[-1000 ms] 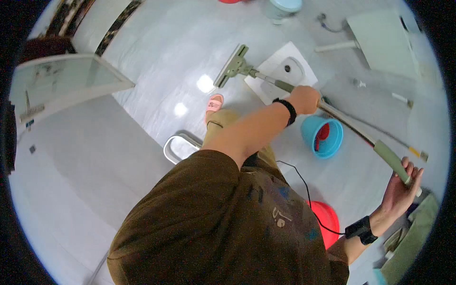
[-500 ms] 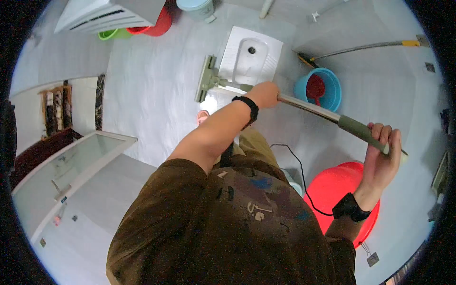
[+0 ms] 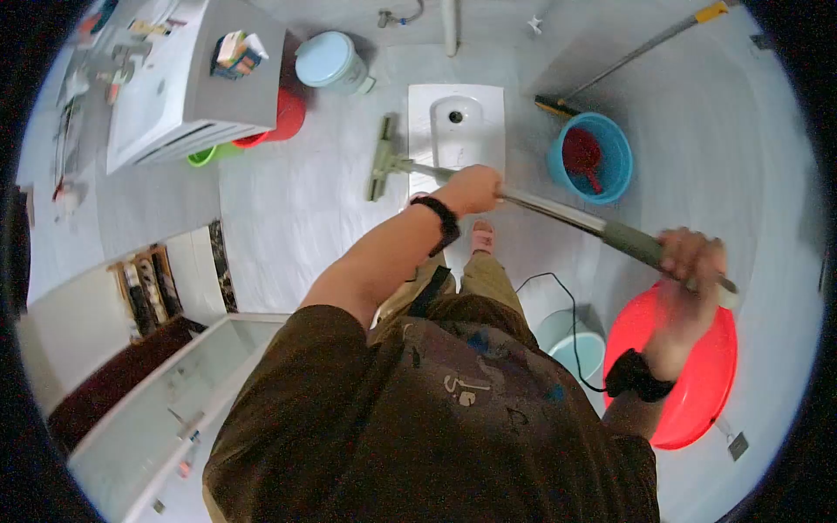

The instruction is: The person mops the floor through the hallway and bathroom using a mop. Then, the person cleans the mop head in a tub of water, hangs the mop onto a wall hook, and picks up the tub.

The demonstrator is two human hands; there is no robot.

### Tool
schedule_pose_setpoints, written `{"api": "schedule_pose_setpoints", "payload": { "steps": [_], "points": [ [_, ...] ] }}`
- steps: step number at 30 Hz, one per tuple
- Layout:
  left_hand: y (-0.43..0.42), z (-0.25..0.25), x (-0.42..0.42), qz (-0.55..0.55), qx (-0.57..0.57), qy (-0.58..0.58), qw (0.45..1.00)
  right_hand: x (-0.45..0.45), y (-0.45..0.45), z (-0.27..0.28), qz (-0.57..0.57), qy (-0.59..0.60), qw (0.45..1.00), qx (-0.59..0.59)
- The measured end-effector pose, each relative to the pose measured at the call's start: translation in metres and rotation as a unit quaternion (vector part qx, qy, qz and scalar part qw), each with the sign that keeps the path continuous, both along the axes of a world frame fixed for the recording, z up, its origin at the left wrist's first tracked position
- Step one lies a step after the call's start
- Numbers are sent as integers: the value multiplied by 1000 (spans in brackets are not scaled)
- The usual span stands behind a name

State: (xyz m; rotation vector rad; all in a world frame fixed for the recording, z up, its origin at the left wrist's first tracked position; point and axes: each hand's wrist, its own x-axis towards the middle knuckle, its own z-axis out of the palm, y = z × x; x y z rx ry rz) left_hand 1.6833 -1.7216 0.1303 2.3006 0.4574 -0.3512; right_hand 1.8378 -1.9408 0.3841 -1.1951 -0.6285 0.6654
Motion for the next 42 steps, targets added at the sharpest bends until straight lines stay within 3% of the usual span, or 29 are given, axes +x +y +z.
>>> {"api": "schedule_pose_setpoints", "payload": {
  "steps": [3, 6, 9, 13, 18, 23, 26, 28, 30, 33, 37, 40, 42],
  "points": [
    [41, -51, -43, -38, 14, 54, 998, -52, 42, -23, -46, 26, 996, -68],
    [65, -63, -56, -102, -10, 91, 991, -80, 64, -29, -107, 62, 988, -96],
    [54, -35, -36, -125, -41, -8, 991, -77, 57, -9, -173, 73, 976, -106],
    [12, -42, 24, -171, -99, -35, 980, -61, 33, 36, -243, 50, 962, -114],
    [3, -13, 71, -177, -145, -114, 967, -66, 49, 84, -254, -37, 959, -123],
    [18, 41, 72, -192, -147, -80, 967, -67, 22, 105, -210, -66, 974, -54],
    [49, 34, 59, -235, -90, -69, 965, -82, 24, 72, -243, -37, 967, -64],
    [68, -14, 52, -258, -50, -79, 962, -99, 43, 33, -359, -23, 929, -85],
    [97, -38, 41, -277, 0, -32, 960, -110, 57, -2, -303, 26, 950, -74],
    [116, -49, 42, -250, -32, 22, 967, -113, 75, -29, -321, 61, 943, -64],
    [87, -70, 55, -300, -18, 58, 952, -110, 64, -23, -375, 91, 918, -91],
    [50, -61, 53, -294, -6, -50, 954, -112, 35, -3, -395, 89, 911, -80],
    [23, -46, 61, -247, -58, -88, 963, -105, 25, 21, -373, 57, 922, -85]
  ]
}}
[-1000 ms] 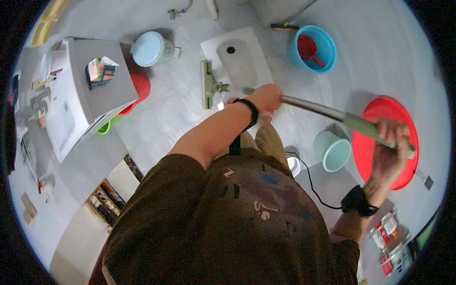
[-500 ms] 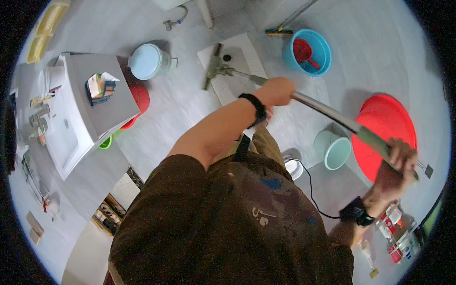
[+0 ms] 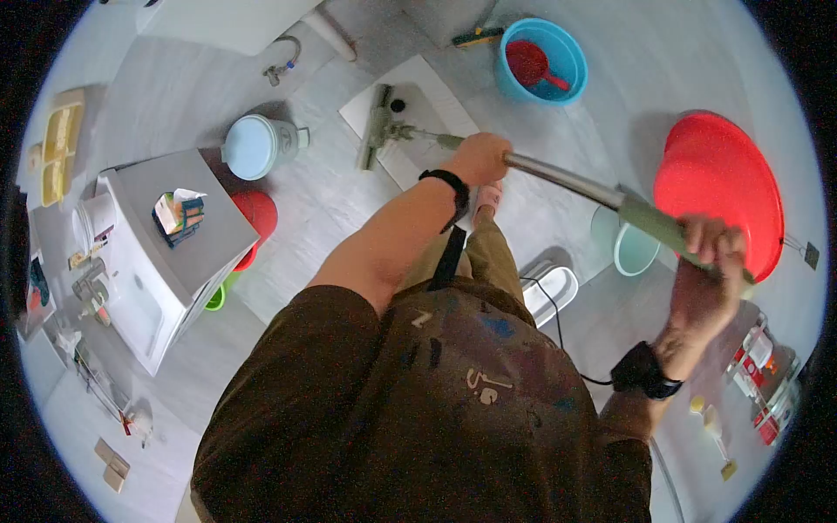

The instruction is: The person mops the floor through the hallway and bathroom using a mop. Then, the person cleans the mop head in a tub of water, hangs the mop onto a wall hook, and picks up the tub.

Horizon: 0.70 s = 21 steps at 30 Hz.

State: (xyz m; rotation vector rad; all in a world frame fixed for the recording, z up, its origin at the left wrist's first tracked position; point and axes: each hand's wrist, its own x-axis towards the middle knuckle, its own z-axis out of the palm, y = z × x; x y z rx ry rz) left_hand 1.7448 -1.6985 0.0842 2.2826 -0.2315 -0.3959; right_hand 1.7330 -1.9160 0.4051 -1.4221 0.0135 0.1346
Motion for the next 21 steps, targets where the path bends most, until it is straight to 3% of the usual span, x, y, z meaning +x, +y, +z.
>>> {"api": "schedule_pose_setpoints", "payload": {
  "steps": [4, 9, 11, 13, 15, 16, 18, 19, 20, 21],
  "points": [
    [-31, 44, 13, 10, -59, -3, 998, 4, -11, 40, 92, -93, 991, -27],
    [-33, 86, 0, 20, -100, -36, 994, -3, -30, 70, 75, -126, 989, -9],
    [-23, 81, -16, 28, -67, -29, 997, 4, -41, 69, 89, -103, 990, 28],
    [-5, 72, -40, 34, -13, -4, 999, 10, -43, 48, 146, -61, 985, 64],
    [25, 50, -79, 53, -4, 12, 998, 3, -22, 15, 101, -32, 993, 43],
    [41, 32, -102, 69, -21, 13, 997, 0, -7, -2, 161, -19, 985, 51],
    [74, 15, -144, 83, 51, 68, 993, -14, 34, -31, 242, 9, 968, 72],
    [90, -3, -170, 119, 14, 23, 992, -22, 56, -42, 264, 20, 961, 84],
    [102, 17, -181, 146, -4, 90, 985, -28, 75, -51, 273, 34, 957, 89],
    [114, 21, -191, 146, -24, 85, 985, -32, 88, -58, 280, 47, 954, 94]
  ]
}}
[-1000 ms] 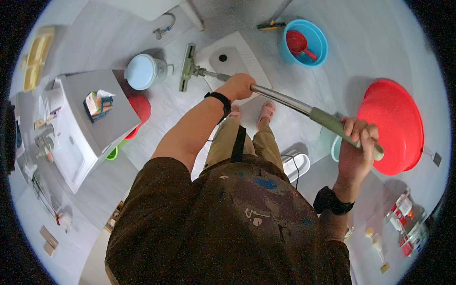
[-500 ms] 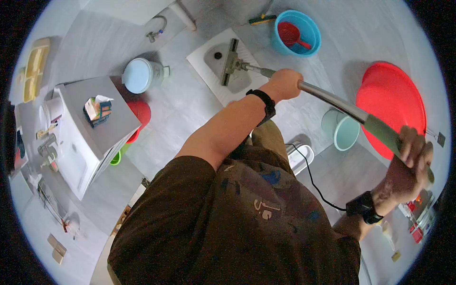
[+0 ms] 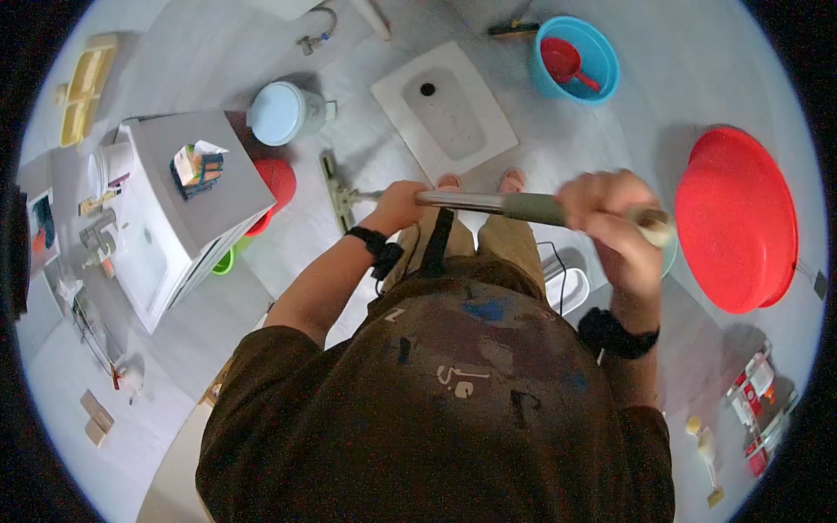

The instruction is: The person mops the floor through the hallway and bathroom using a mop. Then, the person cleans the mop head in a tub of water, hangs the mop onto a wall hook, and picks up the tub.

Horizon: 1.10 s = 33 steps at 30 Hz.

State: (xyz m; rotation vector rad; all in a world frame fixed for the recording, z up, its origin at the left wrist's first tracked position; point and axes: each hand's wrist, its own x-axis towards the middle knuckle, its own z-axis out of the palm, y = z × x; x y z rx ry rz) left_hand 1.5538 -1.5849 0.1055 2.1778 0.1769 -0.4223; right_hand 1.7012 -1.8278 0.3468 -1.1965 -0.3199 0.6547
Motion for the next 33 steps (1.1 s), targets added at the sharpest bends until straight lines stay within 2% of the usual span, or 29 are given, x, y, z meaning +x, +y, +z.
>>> {"api": "schedule_pose_setpoints", "payload": {
  "steps": [2, 3, 5, 8, 11, 14, 16, 17, 18, 19, 20, 21, 22, 23, 25, 26, 27, 30, 31, 33],
  "points": [
    [8, -23, -10, -14, 25, 91, 995, 0, 12, -7, -2, 24, 1000, -1],
    [4, -20, -5, -20, 21, 91, 995, 0, 13, -9, 3, 49, 999, 0],
    [-8, -5, 12, -40, -18, 48, 998, 2, 5, 1, -28, 24, 999, -21],
    [-51, -39, 52, -116, 30, -6, 993, 12, -17, 41, -103, -64, 988, -93],
    [-80, 9, 104, -114, -42, -34, 992, 15, -37, 80, -161, -61, 980, -99],
    [-93, 22, 134, -108, -59, -47, 991, 11, -49, 93, -193, -121, 966, -120],
    [-99, 31, 138, -103, -82, -97, 987, 4, -51, 95, -181, -162, 965, -105],
    [-104, 36, 136, -66, -94, -109, 987, -2, -54, 96, -191, -163, 962, -103],
    [-108, 44, 136, -32, -107, -122, 986, -12, -57, 98, -199, -211, 954, -78],
    [-113, 43, 136, -46, -107, -124, 985, -23, -60, 101, -208, -259, 942, -56],
    [-120, 41, 136, -27, -113, -191, 975, -35, -61, 105, -221, -261, 938, -58],
    [-127, 41, 133, -7, -121, -255, 959, -48, -62, 112, -206, -268, 941, -30],
    [-132, 47, 128, -21, -126, -254, 959, -58, -65, 117, -192, -275, 942, -3],
    [-136, 55, 124, 1, -135, -288, 948, -61, -74, 120, -106, -294, 949, 35],
    [-153, 66, 115, 37, -165, -367, 915, -73, -82, 132, -3, -339, 938, 71],
    [-164, 70, 108, 17, -177, -367, 913, -84, -78, 139, 15, -362, 930, 70],
    [-174, 80, 101, 9, -174, -358, 917, -99, -74, 142, -30, -377, 924, 55],
    [-207, 97, 82, -44, -186, -336, 922, -120, -83, 114, -65, -365, 928, 33],
    [-218, 108, 76, -84, -195, -313, 926, -131, -90, 102, -121, -362, 923, -42],
    [-242, 114, 61, -136, -211, -289, 924, -153, -109, 63, -219, -310, 918, -115]
  ]
}}
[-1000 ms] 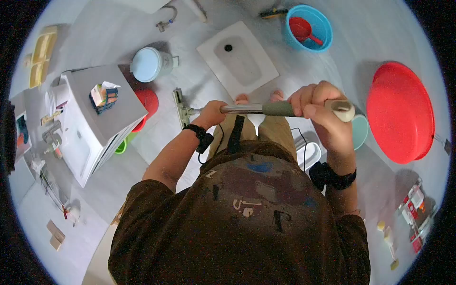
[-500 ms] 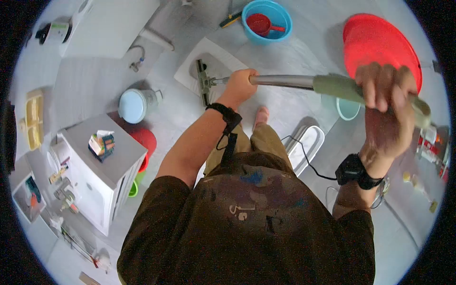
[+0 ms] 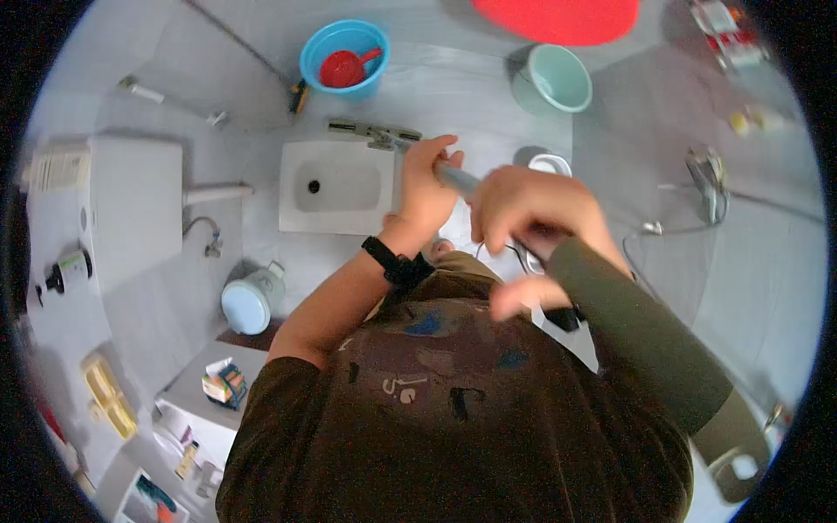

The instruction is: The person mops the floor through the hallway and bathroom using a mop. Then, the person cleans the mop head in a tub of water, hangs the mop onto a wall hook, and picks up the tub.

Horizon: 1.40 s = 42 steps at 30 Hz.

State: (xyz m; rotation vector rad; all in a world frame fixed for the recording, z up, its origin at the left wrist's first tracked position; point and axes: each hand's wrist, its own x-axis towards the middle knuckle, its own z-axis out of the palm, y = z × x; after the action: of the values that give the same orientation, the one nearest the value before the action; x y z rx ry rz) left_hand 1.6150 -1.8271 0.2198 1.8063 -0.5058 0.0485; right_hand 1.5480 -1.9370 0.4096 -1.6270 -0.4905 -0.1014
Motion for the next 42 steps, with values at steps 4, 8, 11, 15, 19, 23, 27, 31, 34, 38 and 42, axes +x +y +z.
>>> {"api": "schedule_pose_setpoints", "payload": {
  "steps": [4, 8, 11, 15, 19, 23, 27, 31, 34, 38, 42],
  "points": [
    [-52, 21, -42, -194, 13, -35, 980, -62, -25, -6, -227, -4, 971, 77],
    [-63, 35, -90, -324, 80, -78, 939, -127, -75, 42, -384, -67, 915, 103],
    [-46, -4, -105, -345, 194, -4, 918, -185, -92, 83, -456, -90, 879, 102],
    [5, -39, -85, -370, 303, 89, 874, -260, -89, 116, -566, -120, 816, 20],
    [56, -69, -56, -332, 357, 122, 864, -295, -108, 105, -596, -162, 786, -15],
    [98, -74, -39, -303, 429, 109, 844, -315, -125, 84, -642, -180, 746, 14],
    [145, -103, -16, -282, 444, 140, 839, -327, -152, 49, -687, -177, 704, 29],
    [189, -132, 16, -295, 504, 121, 803, -318, -178, 8, -774, -118, 621, 45],
    [212, -134, 24, -266, 499, 170, 807, -321, -188, -22, -752, -80, 654, 16],
    [215, -170, 52, -338, 509, 88, 787, -296, -187, -35, -767, -6, 639, -54],
    [142, -90, 20, -346, 493, 105, 791, -302, -197, -29, -750, 9, 656, -84]
  ]
}}
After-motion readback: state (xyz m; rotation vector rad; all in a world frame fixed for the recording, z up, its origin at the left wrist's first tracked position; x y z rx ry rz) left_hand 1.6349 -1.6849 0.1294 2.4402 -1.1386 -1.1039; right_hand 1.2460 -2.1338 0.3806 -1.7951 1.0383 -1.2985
